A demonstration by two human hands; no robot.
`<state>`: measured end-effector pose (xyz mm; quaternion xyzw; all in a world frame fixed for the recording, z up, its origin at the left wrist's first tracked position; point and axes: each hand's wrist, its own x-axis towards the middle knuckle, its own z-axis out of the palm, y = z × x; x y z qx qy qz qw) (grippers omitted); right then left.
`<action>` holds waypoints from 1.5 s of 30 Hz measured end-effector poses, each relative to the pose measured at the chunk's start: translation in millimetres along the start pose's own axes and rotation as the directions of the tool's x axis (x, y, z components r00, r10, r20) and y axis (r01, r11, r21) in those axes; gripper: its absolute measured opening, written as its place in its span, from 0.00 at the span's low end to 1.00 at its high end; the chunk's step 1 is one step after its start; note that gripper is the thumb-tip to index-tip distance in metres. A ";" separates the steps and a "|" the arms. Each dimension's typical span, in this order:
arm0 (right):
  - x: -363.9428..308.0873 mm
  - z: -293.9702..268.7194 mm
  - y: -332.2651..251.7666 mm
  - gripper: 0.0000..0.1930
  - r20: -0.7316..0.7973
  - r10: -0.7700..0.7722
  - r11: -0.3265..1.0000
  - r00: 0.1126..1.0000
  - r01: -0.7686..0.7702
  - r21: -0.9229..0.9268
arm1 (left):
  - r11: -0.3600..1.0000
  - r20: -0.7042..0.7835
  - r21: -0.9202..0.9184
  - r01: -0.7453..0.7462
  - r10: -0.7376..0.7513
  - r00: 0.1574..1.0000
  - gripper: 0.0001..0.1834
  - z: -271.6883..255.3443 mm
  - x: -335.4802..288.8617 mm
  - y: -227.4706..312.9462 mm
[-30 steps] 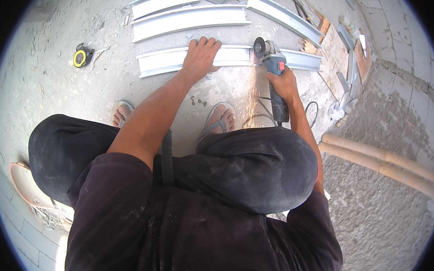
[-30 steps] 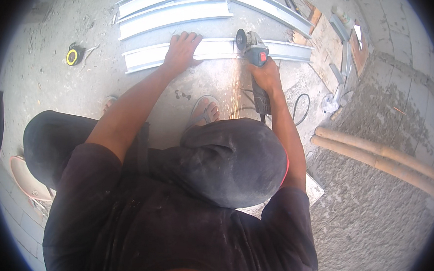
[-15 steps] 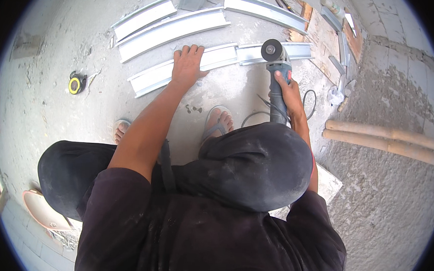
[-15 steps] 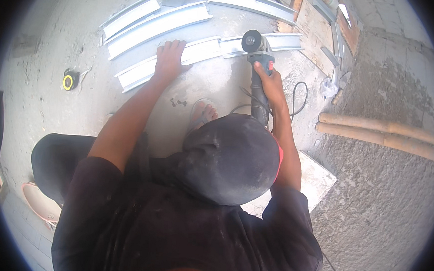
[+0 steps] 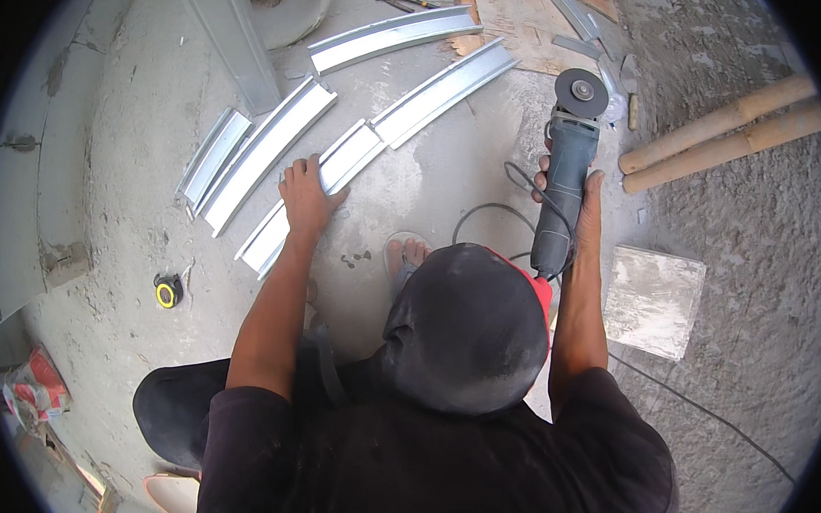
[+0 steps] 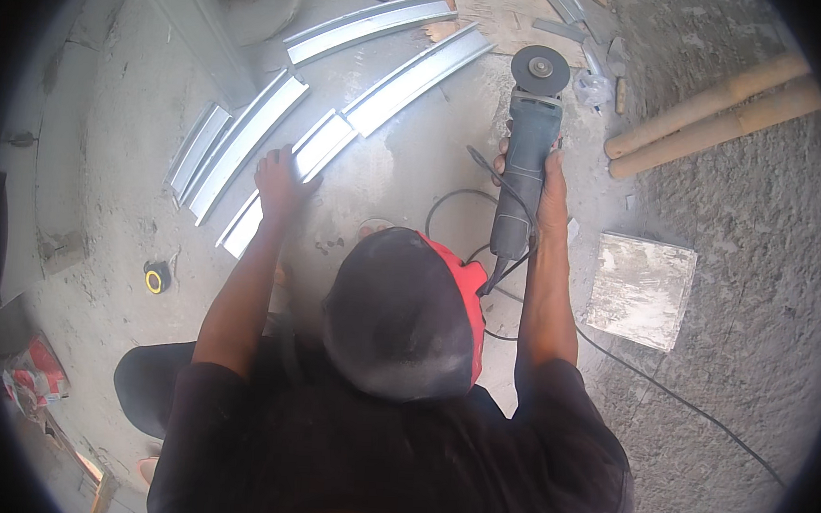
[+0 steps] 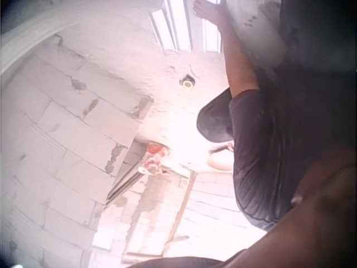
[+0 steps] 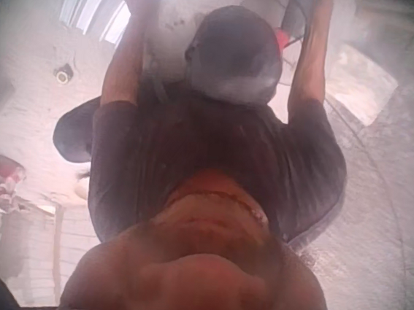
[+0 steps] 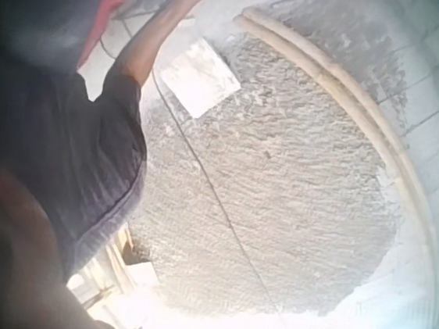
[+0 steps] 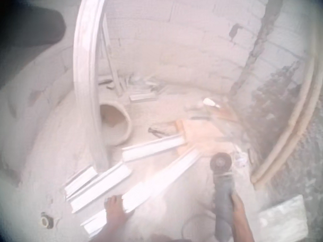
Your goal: The person measures and marks metal strips with a tape measure and marker, then uses an angle grinder to cut the strips into smaller pieces. The person arranges the cut pieces on the floor.
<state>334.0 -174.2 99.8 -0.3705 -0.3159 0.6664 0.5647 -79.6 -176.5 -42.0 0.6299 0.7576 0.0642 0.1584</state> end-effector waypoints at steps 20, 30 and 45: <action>40.3 -247.5 1.0 0.37 -0.778 -0.316 0.652 0.544 -0.472 -0.594 | 0.963 0.081 0.187 -0.195 0.183 0.980 0.50 -65.6 23.8 -1.1; 72.0 -329.9 1.1 0.46 -0.731 -0.336 0.411 0.594 -0.606 -0.681 | 0.749 0.319 0.463 -0.475 0.359 0.877 0.42 -232.8 60.2 6.3; 69.6 -346.5 9.0 0.35 -0.756 -0.236 0.209 0.610 -0.728 -0.653 | 0.814 0.267 0.446 -0.373 0.277 0.923 0.43 -293.1 0.4 -7.4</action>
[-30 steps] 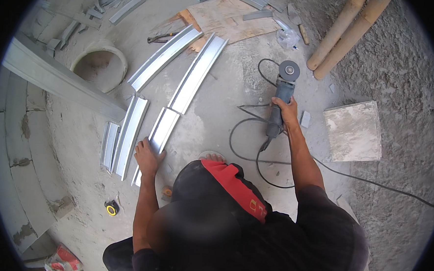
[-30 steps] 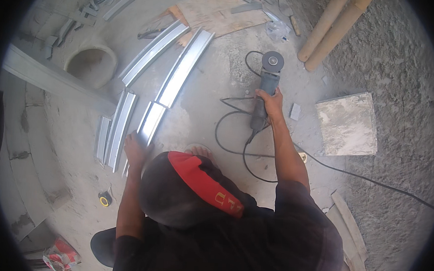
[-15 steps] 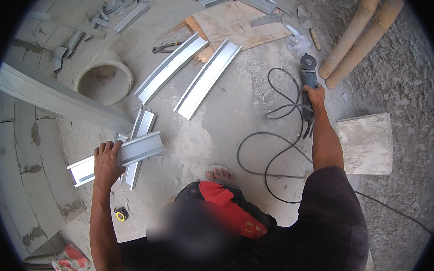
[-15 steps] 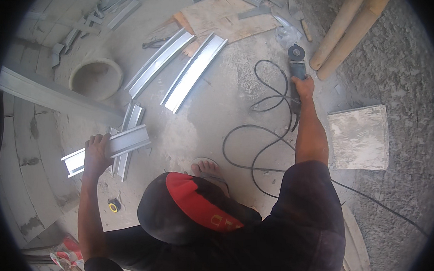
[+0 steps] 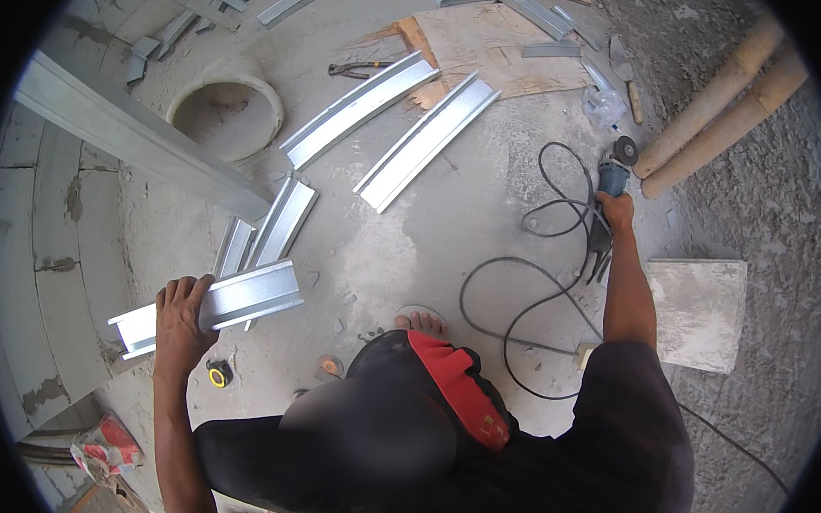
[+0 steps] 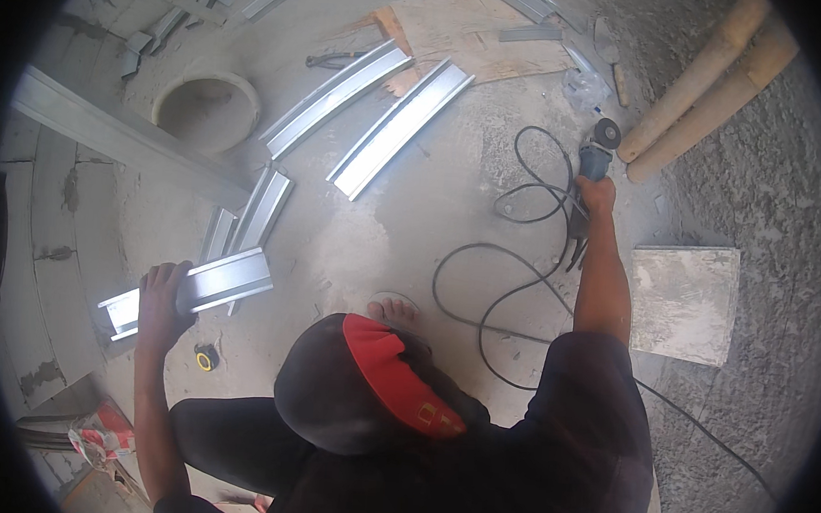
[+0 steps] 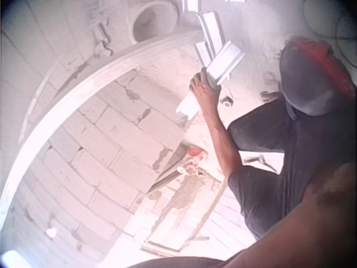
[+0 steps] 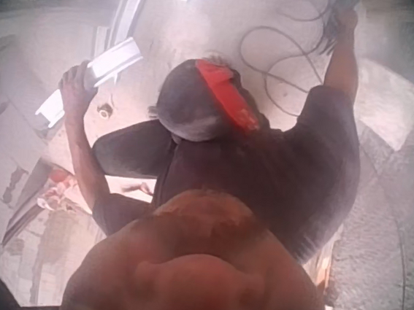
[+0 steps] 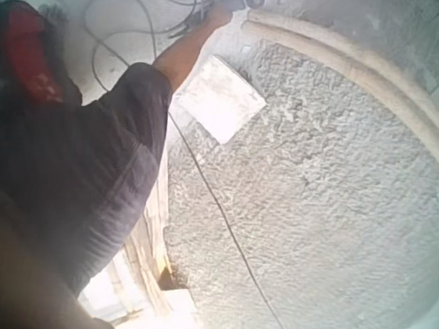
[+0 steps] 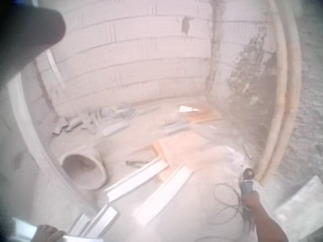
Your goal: The person measures and marks metal strips with a tape measure and marker, then uses an angle grinder to cut the strips into smaller pieces. The person arranges the cut pieces on the floor.
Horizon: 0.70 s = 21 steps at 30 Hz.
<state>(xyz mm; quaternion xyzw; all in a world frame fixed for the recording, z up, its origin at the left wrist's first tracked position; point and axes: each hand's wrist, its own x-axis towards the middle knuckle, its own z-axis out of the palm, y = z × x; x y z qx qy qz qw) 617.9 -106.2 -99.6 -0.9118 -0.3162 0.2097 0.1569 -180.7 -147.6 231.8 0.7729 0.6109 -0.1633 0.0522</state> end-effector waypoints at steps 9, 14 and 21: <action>-119.9 -82.5 -141.8 0.32 -0.359 -0.459 0.751 0.813 0.571 0.332 | 0.983 -0.057 0.157 -0.094 0.104 0.993 0.37 7.5 -12.7 -10.2; -387.0 -140.1 -316.1 0.21 0.002 -0.983 0.089 0.185 0.463 0.882 | 0.969 -0.007 0.166 -0.183 0.186 0.982 0.31 23.7 -6.5 1.0; -538.3 -150.3 -346.4 0.12 -0.295 -0.950 -0.186 -0.105 -0.571 0.800 | 0.956 -0.092 0.175 -0.235 0.254 0.963 0.25 22.4 -17.9 9.0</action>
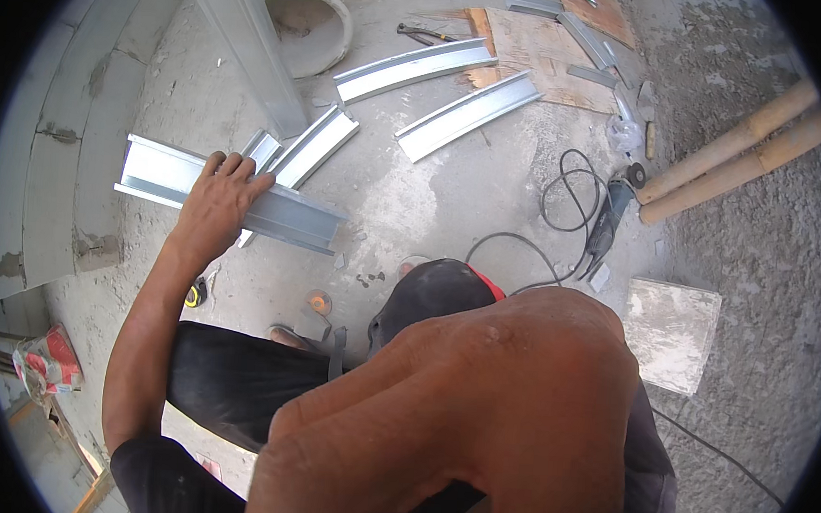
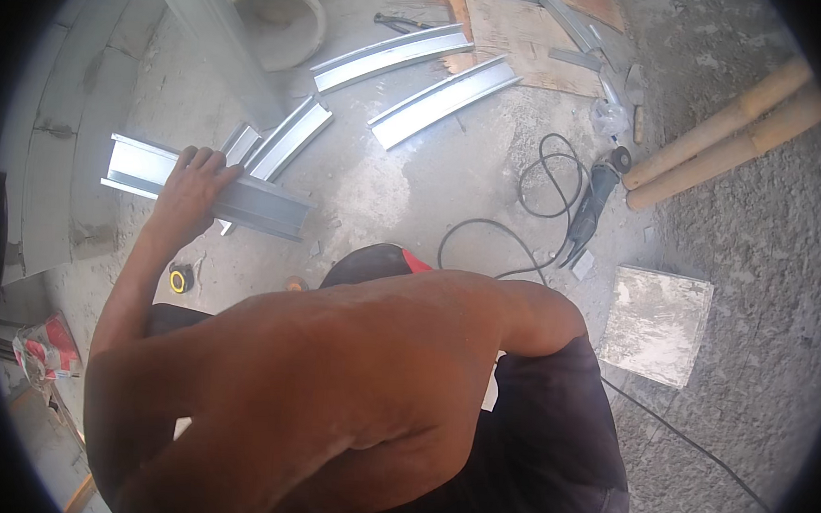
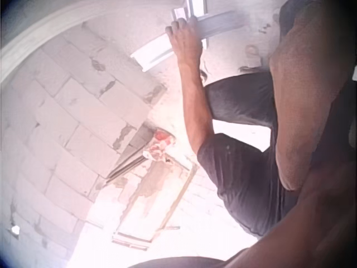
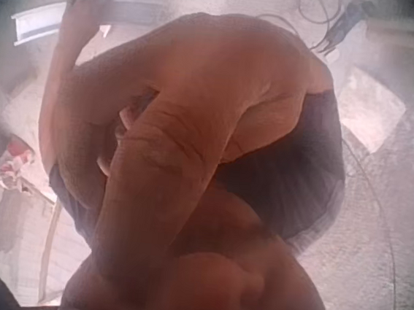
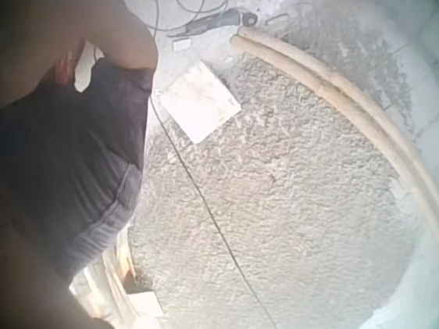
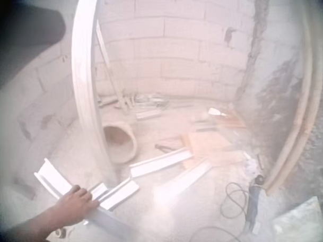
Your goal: The person measures and marks metal strips with a tape measure and marker, then uses an angle grinder to cut the strips into smaller pieces. The person arranges the cut pieces on the floor.
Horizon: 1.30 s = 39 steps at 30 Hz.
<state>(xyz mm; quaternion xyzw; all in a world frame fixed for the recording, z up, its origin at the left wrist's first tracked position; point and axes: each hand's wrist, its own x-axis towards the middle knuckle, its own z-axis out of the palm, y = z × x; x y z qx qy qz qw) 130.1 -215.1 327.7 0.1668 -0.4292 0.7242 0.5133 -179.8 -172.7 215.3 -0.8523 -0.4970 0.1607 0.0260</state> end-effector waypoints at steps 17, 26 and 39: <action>-244.4 -191.8 49.9 0.21 -0.682 0.720 -0.261 0.126 -0.862 -0.435 | 0.974 -0.200 0.087 0.207 -0.187 0.962 0.24 -29.9 -46.6 -15.4; -532.7 -128.7 15.7 0.32 -0.831 0.417 -0.087 0.367 -0.894 -0.439 | 0.989 -0.047 0.036 0.143 -0.141 0.989 0.24 -3.5 -67.5 -32.8; -409.7 36.7 -64.8 0.16 -0.473 0.039 -0.801 -0.880 -0.310 0.512 | 0.988 0.044 0.061 -0.142 0.140 0.989 0.14 6.8 -67.1 -8.7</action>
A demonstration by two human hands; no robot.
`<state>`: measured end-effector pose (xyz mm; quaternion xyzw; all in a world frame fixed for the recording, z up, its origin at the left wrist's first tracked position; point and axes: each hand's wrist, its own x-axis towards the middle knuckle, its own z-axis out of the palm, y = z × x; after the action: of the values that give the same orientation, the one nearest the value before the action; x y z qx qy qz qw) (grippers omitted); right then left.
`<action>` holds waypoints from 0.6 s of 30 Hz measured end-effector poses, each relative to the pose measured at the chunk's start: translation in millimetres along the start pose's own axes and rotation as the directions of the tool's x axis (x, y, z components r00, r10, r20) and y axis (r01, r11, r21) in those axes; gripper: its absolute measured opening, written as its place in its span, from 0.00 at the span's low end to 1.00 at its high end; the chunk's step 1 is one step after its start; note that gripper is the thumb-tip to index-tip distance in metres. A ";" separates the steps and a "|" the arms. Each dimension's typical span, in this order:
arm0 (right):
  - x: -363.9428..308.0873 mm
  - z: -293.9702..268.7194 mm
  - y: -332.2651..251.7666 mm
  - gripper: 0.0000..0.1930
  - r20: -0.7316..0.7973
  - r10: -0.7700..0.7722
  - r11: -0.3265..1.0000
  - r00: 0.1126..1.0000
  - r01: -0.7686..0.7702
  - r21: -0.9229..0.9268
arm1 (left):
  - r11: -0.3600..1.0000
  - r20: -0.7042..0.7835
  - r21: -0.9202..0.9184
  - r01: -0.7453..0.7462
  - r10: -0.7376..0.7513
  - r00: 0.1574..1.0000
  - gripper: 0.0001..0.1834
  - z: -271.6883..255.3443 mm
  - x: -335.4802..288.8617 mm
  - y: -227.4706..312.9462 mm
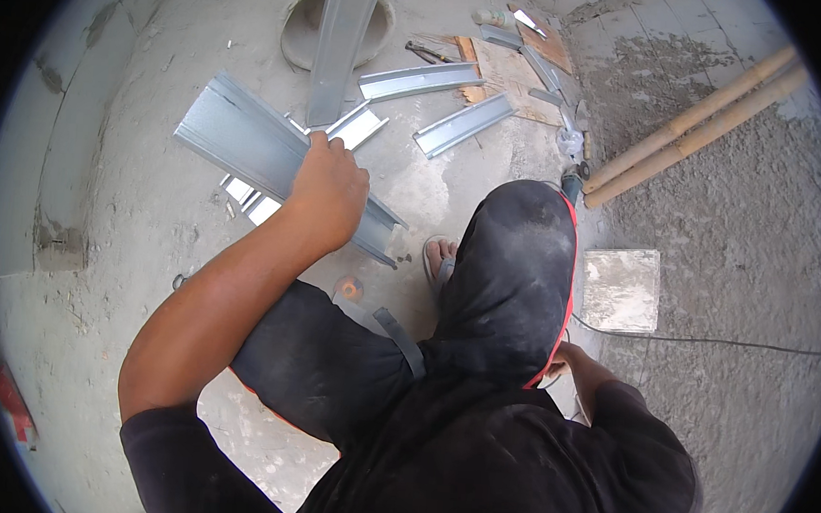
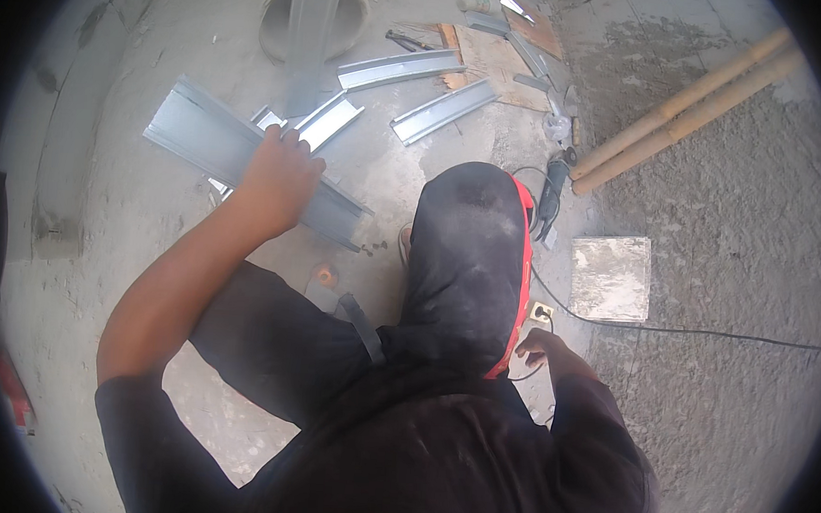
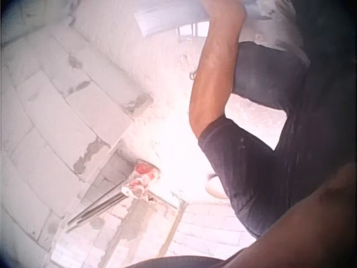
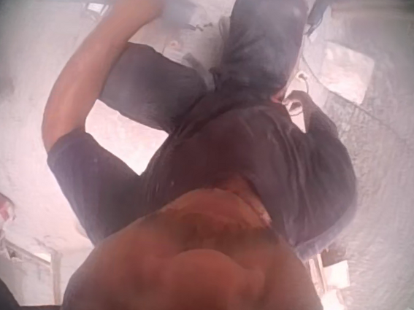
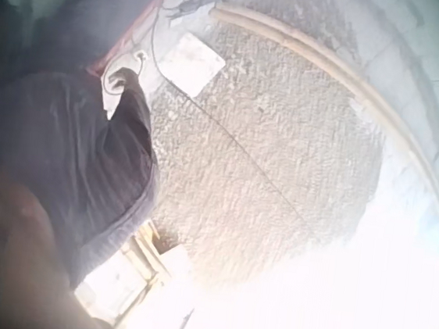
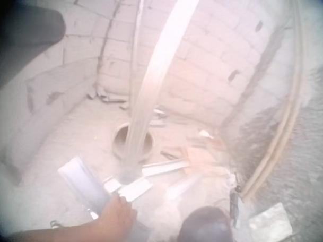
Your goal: The person measures and marks metal strips with a tape measure and marker, then uses an angle grinder to cut the strips into smaller pieces. The person arranges the cut pieces on the floor.
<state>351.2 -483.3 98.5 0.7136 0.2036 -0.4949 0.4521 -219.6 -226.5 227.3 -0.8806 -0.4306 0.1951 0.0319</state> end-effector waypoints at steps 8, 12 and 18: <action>-78.7 -235.4 -105.5 0.20 -0.849 -0.473 0.853 0.235 0.364 -0.374 | 0.995 -0.060 -0.087 -0.049 0.044 0.997 0.13 18.0 39.0 -7.8; -114.1 -300.8 -204.3 0.28 -0.789 -0.612 0.771 0.052 0.260 -0.581 | 0.990 -0.037 -0.144 -0.005 0.000 0.999 0.17 17.0 51.6 -13.6; -96.0 -382.5 -329.7 0.41 -0.440 -0.890 0.433 -0.117 0.081 -0.898 | 0.997 0.097 -0.082 0.007 0.001 0.995 0.18 3.2 86.3 -12.6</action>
<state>266.6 23.2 76.4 0.4852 0.8589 0.0318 0.1611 -182.4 -152.4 199.9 -0.8700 -0.4407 0.2195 -0.0249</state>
